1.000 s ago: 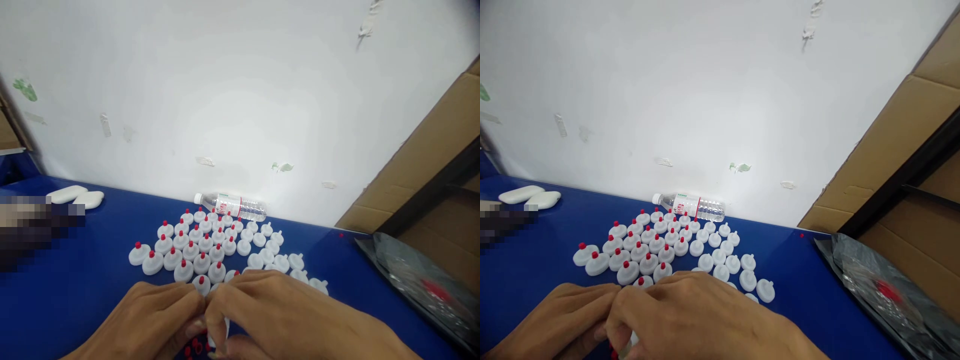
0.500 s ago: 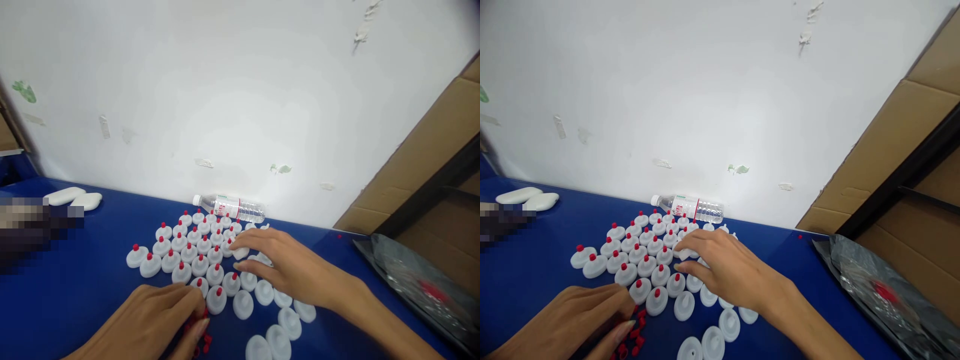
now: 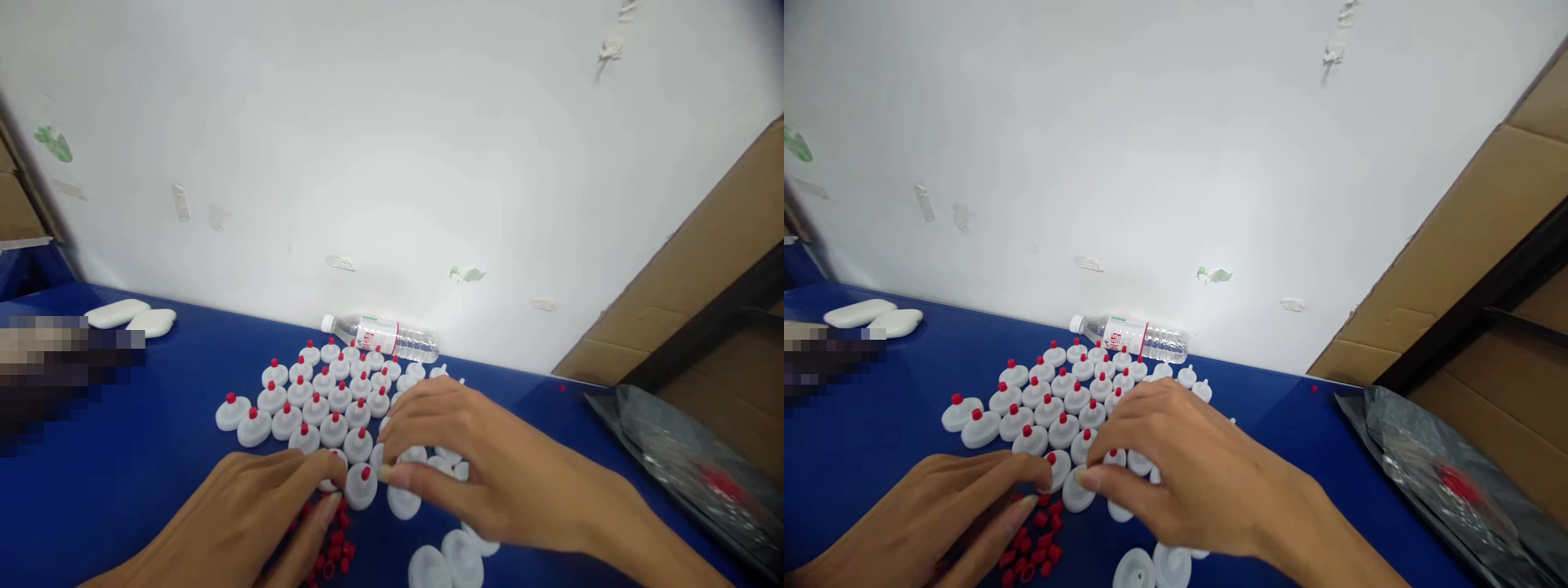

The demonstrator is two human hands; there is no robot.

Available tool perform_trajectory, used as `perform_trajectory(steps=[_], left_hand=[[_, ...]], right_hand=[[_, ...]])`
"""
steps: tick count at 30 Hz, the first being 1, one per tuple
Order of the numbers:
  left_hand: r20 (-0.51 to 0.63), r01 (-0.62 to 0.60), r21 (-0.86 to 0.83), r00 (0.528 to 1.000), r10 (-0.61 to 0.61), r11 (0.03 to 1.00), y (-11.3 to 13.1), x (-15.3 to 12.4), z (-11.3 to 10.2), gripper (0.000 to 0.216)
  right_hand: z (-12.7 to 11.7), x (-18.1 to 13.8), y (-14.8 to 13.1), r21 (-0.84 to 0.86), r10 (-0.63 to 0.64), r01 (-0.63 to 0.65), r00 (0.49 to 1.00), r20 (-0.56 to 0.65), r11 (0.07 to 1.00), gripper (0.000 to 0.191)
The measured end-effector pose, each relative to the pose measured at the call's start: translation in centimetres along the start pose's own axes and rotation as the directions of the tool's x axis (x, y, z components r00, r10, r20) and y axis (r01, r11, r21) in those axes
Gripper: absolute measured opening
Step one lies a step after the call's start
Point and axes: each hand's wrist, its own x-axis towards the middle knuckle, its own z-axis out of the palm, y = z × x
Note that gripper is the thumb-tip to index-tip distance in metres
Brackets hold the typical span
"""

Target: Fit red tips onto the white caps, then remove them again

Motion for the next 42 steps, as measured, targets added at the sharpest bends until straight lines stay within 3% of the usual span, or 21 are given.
perform_trajectory(steps=[5, 8, 12, 15, 19, 22, 25, 32, 35, 39, 42], left_hand=[[-0.058, -0.031, 0.046, 0.998, 0.033, 0.998, -0.1, 0.6, -0.4, 0.02], [-0.07, -0.035, 0.034, 0.997, 0.037, 0.999, -0.1, 0.4, -0.5, 0.02], [-0.079, 0.011, 0.039, 0.997, -0.008, 0.999, -0.1, -0.1, -0.6, 0.02], [-0.085, 0.051, -0.007, 0.995, -0.052, 0.999, -0.2, -0.2, -0.4, 0.02], [-0.095, 0.151, -0.076, 0.983, -0.157, 0.986, -0.1, -0.1, 0.1, 0.028], [-0.092, 0.169, -0.113, 0.979, -0.179, 0.979, 0.1, 0.1, 0.5, 0.033], [-0.081, 0.154, -0.132, 0.983, -0.165, 0.979, 0.3, 0.1, 0.7, 0.033], [-0.053, 0.025, -0.132, 0.998, -0.032, 0.991, 0.1, -0.4, 0.4, 0.021], [0.049, -0.032, -0.171, 0.998, 0.041, 0.985, -0.5, -0.6, 0.6, 0.014], [0.256, -0.03, -0.373, 0.957, 0.135, 0.927, -1.1, -1.0, 1.1, 0.01], [0.257, 0.031, -0.382, 0.963, 0.074, 0.924, -1.1, -1.7, 1.2, 0.01]], right_hand=[[1.6, 0.3, -0.7, -0.133, -0.036, 0.05, 0.993, 0.109, 0.99, 0.018], [2.2, 0.5, -0.4, -0.144, -0.07, 0.085, 0.992, 0.107, 0.986, 0.021], [2.0, 0.4, -0.3, -0.082, -0.095, 0.091, 0.994, -0.057, 0.992, 0.019], [1.8, 0.3, -0.9, -0.059, -0.037, 0.028, 0.989, -0.144, 0.998, 0.018], [2.2, 0.3, -2.1, -0.037, 0.0, 0.0, 1.0, -0.016, 0.999, 0.024], [2.6, 0.6, -2.8, -0.005, -0.026, 0.026, 0.999, -0.019, 1.0, 0.04], [2.9, 0.9, -3.0, -0.029, -0.04, 0.039, 0.999, -0.014, 0.999, 0.046], [2.9, 1.3, -3.5, -0.105, -0.053, 0.057, 0.998, 0.039, 0.993, 0.037], [3.2, 1.2, -3.1, -0.088, -0.032, 0.037, 0.998, 0.061, 0.995, 0.037], [4.1, 0.9, -2.0, -0.102, -0.107, 0.112, 0.993, 0.057, 0.988, 0.024], [4.1, 0.8, -1.4, -0.192, -0.201, 0.21, 0.977, 0.064, 0.959, 0.009]])
